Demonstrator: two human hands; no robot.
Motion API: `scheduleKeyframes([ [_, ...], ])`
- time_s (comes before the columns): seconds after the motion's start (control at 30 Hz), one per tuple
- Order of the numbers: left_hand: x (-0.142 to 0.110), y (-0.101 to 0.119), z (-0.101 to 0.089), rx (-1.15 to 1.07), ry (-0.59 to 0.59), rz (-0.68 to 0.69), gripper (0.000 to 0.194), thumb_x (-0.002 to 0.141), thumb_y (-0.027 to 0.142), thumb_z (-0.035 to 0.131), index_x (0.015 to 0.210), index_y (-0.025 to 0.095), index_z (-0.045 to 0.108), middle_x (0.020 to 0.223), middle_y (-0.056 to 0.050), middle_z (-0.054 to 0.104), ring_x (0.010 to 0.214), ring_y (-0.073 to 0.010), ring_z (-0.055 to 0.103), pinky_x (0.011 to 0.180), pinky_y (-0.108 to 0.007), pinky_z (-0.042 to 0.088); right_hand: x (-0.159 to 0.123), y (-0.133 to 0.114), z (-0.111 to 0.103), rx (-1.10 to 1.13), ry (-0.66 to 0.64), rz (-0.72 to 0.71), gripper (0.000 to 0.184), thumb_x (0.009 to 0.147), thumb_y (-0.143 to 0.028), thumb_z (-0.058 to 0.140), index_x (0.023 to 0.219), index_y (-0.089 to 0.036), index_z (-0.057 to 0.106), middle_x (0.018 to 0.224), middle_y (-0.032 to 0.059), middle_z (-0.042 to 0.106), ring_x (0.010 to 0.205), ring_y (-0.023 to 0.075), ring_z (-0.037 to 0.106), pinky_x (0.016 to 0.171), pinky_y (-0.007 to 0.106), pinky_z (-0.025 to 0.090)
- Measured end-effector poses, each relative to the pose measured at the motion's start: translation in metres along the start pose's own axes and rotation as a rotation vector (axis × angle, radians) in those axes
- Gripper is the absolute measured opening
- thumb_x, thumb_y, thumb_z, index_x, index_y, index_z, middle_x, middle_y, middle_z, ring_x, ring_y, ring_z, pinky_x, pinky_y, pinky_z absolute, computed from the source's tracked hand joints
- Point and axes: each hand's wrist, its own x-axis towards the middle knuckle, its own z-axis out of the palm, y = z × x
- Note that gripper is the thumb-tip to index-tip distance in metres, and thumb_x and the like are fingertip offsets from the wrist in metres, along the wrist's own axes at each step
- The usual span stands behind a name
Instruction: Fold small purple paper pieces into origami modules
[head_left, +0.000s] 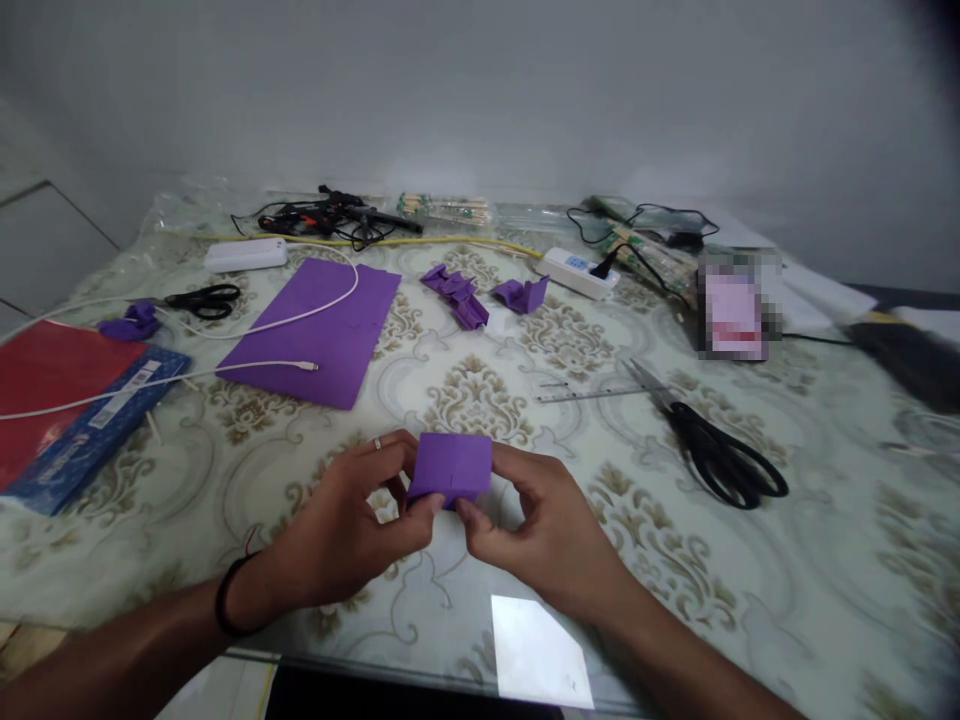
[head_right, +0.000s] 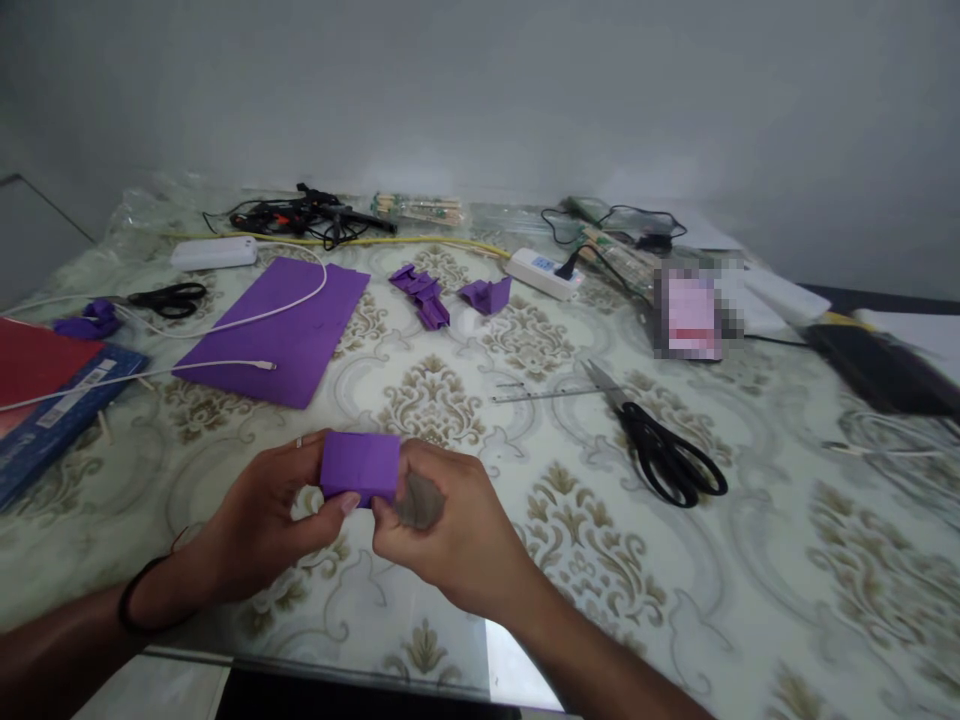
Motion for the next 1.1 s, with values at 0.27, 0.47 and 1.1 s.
scheduleKeyframes([
  [0.27,0.001,0.002,-0.006,-0.005,0.016,-0.057,0.01,0.087,0.019,0.064,0.077,0.019,0.064,0.079,0.0,0.067,0.075,-0.0169,0.064,0.068,-0.026,0.053,0.001,0.001,-0.006,0.107,-0.005,0.051,0.007,0.076,-0.017,0.064,0.073,-0.022,0.061,0.071,-0.0027,0.064,0.068,0.0165,0.059,0.067,0.03,0.046],
  [0.47,0.003,-0.001,-0.009,-0.081,0.077,-0.131,0.013,0.091,0.02,0.062,0.098,0.02,0.072,0.089,0.0,0.075,0.077,-0.0157,0.067,0.07,-0.025,0.056,0.002,0.006,-0.017,0.166,0.041,0.019,0.007,0.081,-0.018,0.066,0.085,-0.024,0.065,0.084,-0.0006,0.066,0.082,0.02,0.063,0.078,0.034,0.05],
  [1.1,0.001,0.004,0.002,-0.091,-0.076,-0.129,0.017,0.078,0.011,0.062,0.086,0.018,0.075,0.079,-0.001,0.073,0.075,-0.0161,0.065,0.066,-0.023,0.055,-0.002,-0.004,0.004,0.008,-0.072,0.061,0.003,0.079,-0.019,0.063,0.078,-0.021,0.066,0.075,-0.0018,0.067,0.073,0.0181,0.062,0.07,0.03,0.047],
])
